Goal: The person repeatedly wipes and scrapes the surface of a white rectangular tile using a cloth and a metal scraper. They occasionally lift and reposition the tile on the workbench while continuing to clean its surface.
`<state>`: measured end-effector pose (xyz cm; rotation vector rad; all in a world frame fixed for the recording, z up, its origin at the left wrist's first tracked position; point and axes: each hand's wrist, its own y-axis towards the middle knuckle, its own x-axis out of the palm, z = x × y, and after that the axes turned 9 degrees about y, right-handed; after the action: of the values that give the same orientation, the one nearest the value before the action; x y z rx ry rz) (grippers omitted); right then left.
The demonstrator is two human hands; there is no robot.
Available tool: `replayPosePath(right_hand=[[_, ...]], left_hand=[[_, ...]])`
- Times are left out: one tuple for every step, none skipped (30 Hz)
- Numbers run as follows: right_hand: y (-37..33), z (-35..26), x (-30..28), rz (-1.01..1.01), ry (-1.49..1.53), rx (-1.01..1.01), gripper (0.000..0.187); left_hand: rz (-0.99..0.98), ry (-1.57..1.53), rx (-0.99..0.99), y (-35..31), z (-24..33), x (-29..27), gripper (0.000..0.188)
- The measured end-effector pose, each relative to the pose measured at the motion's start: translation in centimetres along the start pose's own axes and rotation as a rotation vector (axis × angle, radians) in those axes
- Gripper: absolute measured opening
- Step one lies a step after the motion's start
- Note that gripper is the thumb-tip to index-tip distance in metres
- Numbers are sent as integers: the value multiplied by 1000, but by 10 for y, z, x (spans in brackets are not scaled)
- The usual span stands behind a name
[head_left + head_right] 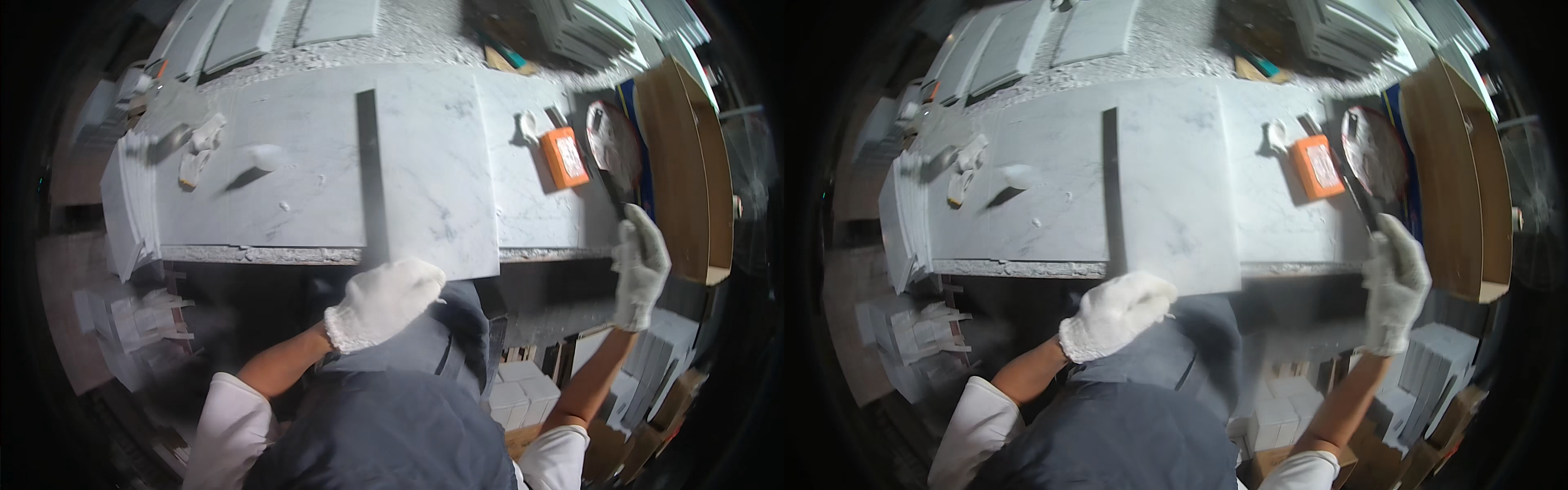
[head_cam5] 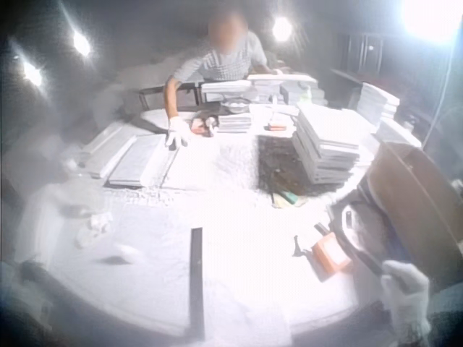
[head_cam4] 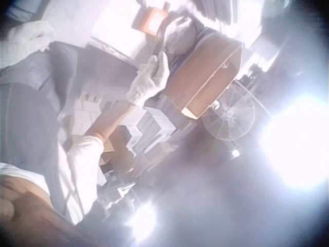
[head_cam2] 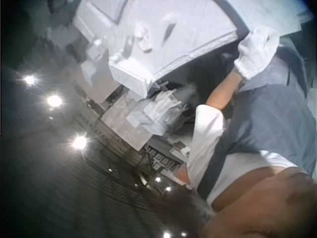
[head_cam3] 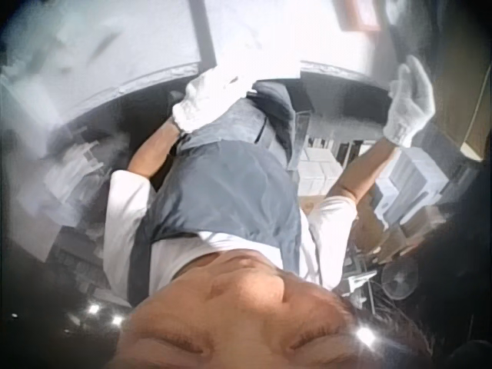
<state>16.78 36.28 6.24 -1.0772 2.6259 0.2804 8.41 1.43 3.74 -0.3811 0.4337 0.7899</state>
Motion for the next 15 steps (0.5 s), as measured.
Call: replayPosePath(right_hand=[[22, 0, -9, 26, -107, -95, 24], [44, 1, -17, 52, -345, -65, 22], [62, 2, -24, 15, -456, -74, 23], [77, 5, -27, -33, -568, -186, 23], [92, 9, -26, -82, -695, -313, 23], [102, 14, -23, -100, -839, -404, 23], [106, 21, -19, -140, -827, -421, 23], [109, 25, -14, -156, -836, -382, 22], [109, 30, -8, -158, -866, -383, 22], [108, 32, -4, -165, -901, -372, 21], [106, 33, -1, -173, -922, -330, 23], [103, 32, 0, -177, -939, -305, 24], [99, 29, 1, -152, -940, -294, 25], [96, 24, -1, -115, -935, -293, 27], [91, 19, -2, -77, -930, -291, 29]], left_hand=[[4, 68, 39, -2, 1, 0, 18], [-18, 35, -28, -6, 2, 0, 18], [-31, -20, -20, -9, 1, -2, 17], [-34, -72, 8, -13, -1, -4, 15], [4, -46, 52, -18, -5, -7, 13], [94, 33, 117, -22, -11, -12, 12], [184, 129, 200, -25, -19, -19, 11], [253, 249, 266, -27, -28, -26, 10], [332, 347, 202, -33, -38, -37, 9], [489, 318, 113, -40, -45, -44, 11], [534, 141, -39, -46, -56, -56, 13], [683, 203, -123, -48, -66, -69, 16], [868, 298, -108, -43, -82, -88, 17], [935, 221, -207, -45, -94, -106, 21], [994, 545, -158, -45, -110, -133, 31]])
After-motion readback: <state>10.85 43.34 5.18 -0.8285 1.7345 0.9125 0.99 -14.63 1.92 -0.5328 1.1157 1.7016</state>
